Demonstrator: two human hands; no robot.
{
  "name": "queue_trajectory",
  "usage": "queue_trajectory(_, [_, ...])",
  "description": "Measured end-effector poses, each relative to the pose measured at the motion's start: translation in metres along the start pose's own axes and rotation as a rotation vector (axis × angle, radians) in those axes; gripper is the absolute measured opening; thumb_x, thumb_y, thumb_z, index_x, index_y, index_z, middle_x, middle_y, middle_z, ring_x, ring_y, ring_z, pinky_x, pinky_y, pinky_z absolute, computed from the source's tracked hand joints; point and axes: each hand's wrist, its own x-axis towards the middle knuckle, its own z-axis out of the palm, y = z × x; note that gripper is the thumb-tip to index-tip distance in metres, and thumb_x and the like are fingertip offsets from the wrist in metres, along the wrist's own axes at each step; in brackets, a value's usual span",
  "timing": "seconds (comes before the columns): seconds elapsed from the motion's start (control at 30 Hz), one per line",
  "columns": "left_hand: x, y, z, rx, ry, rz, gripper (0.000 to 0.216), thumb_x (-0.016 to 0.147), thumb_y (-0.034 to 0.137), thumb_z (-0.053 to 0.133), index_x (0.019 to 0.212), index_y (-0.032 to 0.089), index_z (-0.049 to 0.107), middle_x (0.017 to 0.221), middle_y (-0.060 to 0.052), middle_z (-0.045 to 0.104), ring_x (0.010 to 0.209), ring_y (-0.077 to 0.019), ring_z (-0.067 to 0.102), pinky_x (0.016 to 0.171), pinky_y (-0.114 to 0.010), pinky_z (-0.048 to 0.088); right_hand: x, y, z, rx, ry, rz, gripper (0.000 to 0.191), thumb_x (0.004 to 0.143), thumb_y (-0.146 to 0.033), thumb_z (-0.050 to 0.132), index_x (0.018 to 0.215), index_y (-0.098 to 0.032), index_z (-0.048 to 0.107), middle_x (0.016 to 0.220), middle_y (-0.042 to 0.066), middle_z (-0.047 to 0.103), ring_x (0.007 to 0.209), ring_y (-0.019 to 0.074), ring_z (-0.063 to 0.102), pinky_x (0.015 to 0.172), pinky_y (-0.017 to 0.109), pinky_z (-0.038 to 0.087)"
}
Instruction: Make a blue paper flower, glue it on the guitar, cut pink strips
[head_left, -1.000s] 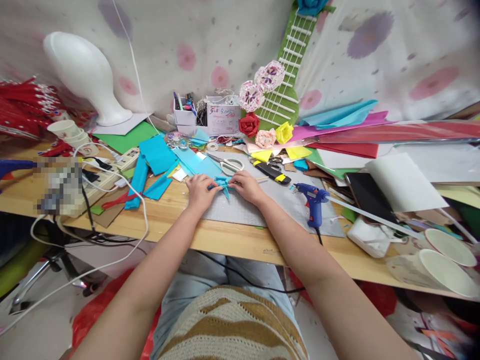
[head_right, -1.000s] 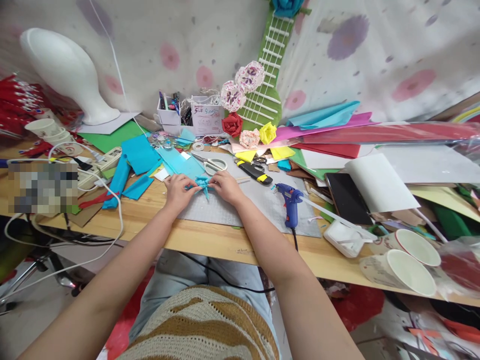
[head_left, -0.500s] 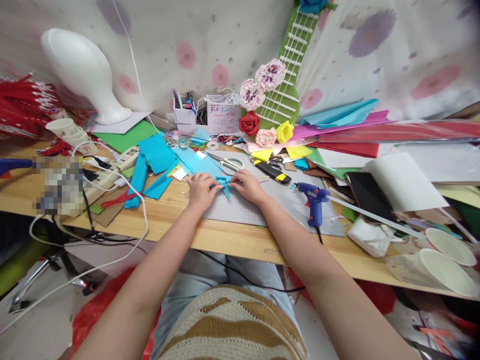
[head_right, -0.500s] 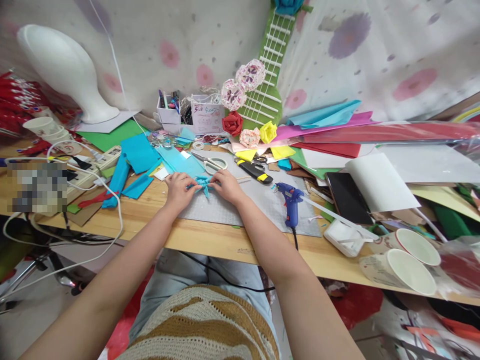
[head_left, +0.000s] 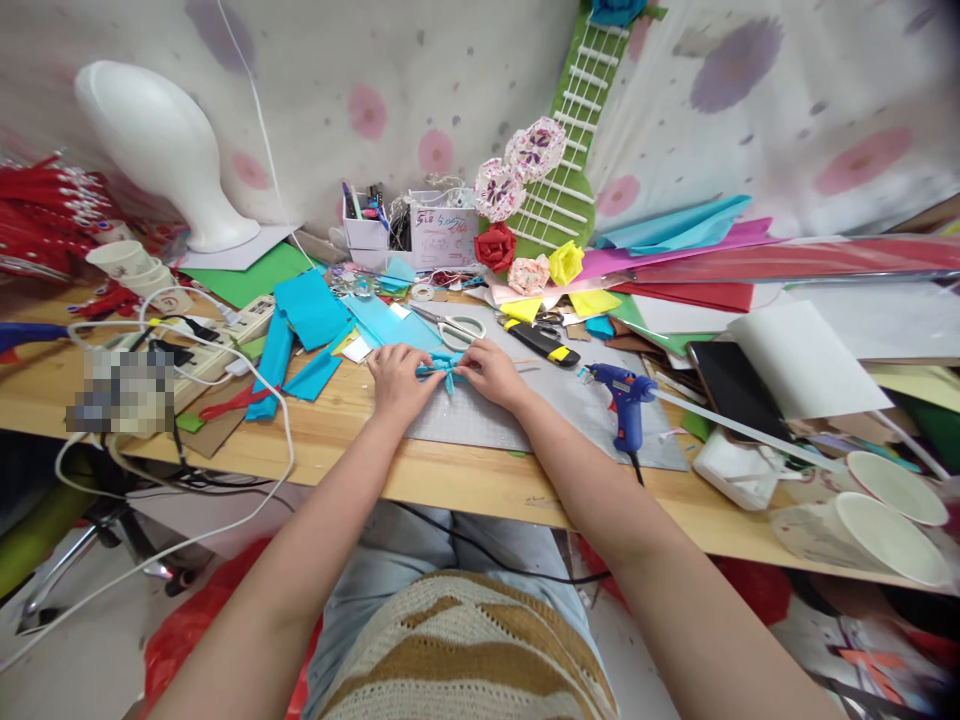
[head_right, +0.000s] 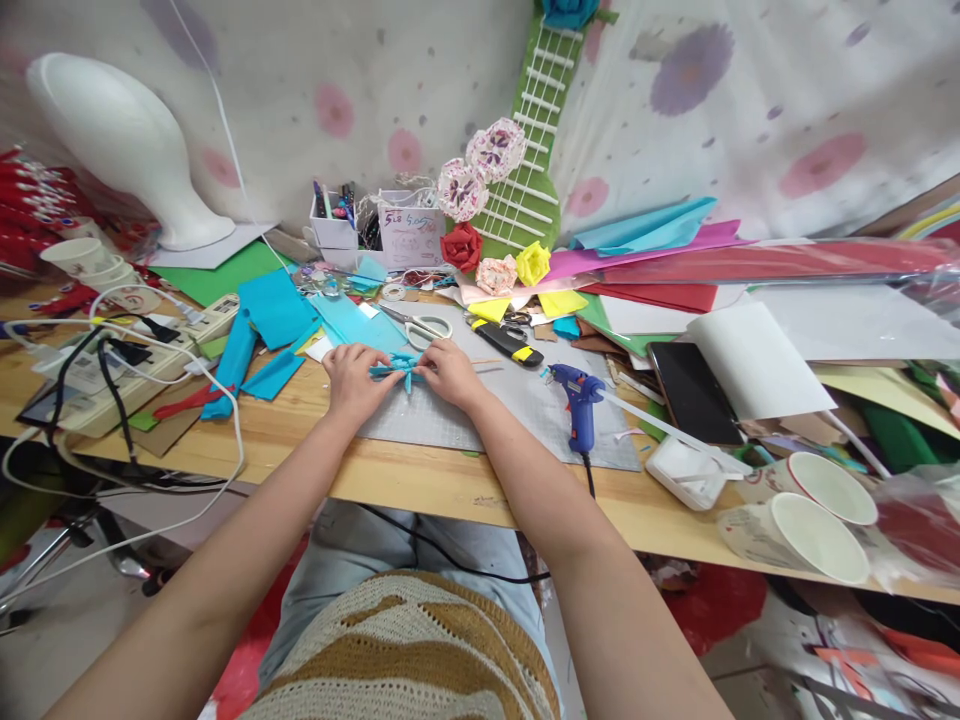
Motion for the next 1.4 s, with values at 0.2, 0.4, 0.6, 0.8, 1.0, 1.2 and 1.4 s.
queue_trajectory(0.2, [0.001,0.000,0.003,0.001,-0.030,0.023,0.020,0.071,0.040,0.068,0.074,0.023,0.057,0.086,-0.004,0.059,0.094,-0.0249,0.047,0.090,-0.042,0.026,-0.001,0.001,0.000,0.016,-0.012,-0.013,0.010,0.077,-0.019,0.062,0.067,-0.017,0.058,0.073,0.003,0.053,0.076,0.0162,0.049,0.071,0.029,0.040])
queue_trajectory(0.4, [0.001,-0.001,0.004,0.028,0.000,0.038,0.015,0.078,0.037,0.061,0.077,0.023,0.057,0.085,-0.004,0.060,0.094,-0.0238,0.047,0.091,-0.042,0.025,-0.002,0.000,0.002,0.025,-0.010,-0.014,0.012,0.077,-0.019,0.061,0.066,-0.017,0.057,0.072,0.003,0.052,0.074,0.0157,0.048,0.070,0.028,0.040])
queue_trajectory(0.6, [0.001,-0.005,0.004,-0.026,-0.031,0.113,0.016,0.072,0.036,0.068,0.080,0.024,0.061,0.088,-0.004,0.059,0.096,-0.0243,0.046,0.090,-0.041,0.027,-0.002,-0.002,0.003,-0.008,-0.007,-0.039,0.013,0.077,-0.019,0.061,0.066,-0.017,0.056,0.072,0.003,0.052,0.075,0.0163,0.048,0.071,0.029,0.040])
queue_trajectory(0.8, [0.001,-0.006,0.006,-0.013,-0.045,0.156,0.016,0.072,0.037,0.067,0.078,0.023,0.060,0.086,-0.004,0.059,0.094,-0.0243,0.046,0.090,-0.041,0.025,-0.002,-0.002,0.000,-0.014,-0.036,-0.054,0.012,0.078,-0.020,0.059,0.067,-0.017,0.056,0.073,0.003,0.052,0.075,0.0161,0.048,0.070,0.029,0.040])
queue_trajectory(1.0, [0.000,-0.003,0.004,0.016,-0.018,0.165,0.013,0.079,0.036,0.060,0.077,0.023,0.059,0.086,-0.004,0.060,0.093,-0.0236,0.047,0.090,-0.041,0.024,-0.001,-0.004,-0.002,-0.016,-0.052,-0.046,0.011,0.079,-0.020,0.059,0.068,-0.017,0.056,0.073,0.004,0.053,0.077,0.0164,0.048,0.072,0.029,0.040])
queue_trajectory(1.2, [0.002,-0.005,0.002,0.013,0.010,0.147,0.015,0.077,0.038,0.062,0.079,0.023,0.060,0.086,-0.004,0.062,0.093,-0.0232,0.048,0.090,-0.040,0.025,-0.001,-0.003,-0.001,-0.006,-0.038,-0.072,0.009,0.079,-0.018,0.058,0.071,-0.017,0.056,0.076,0.004,0.053,0.078,0.0167,0.049,0.072,0.029,0.040])
queue_trajectory(1.4, [0.003,-0.015,-0.001,-0.036,-0.035,0.067,0.015,0.071,0.039,0.069,0.074,0.025,0.063,0.086,-0.003,0.062,0.093,-0.0228,0.048,0.090,-0.041,0.025,-0.001,-0.001,-0.011,0.032,-0.075,-0.085,0.010,0.075,-0.008,0.055,0.077,-0.018,0.057,0.084,0.005,0.054,0.084,0.0174,0.050,0.076,0.030,0.041])
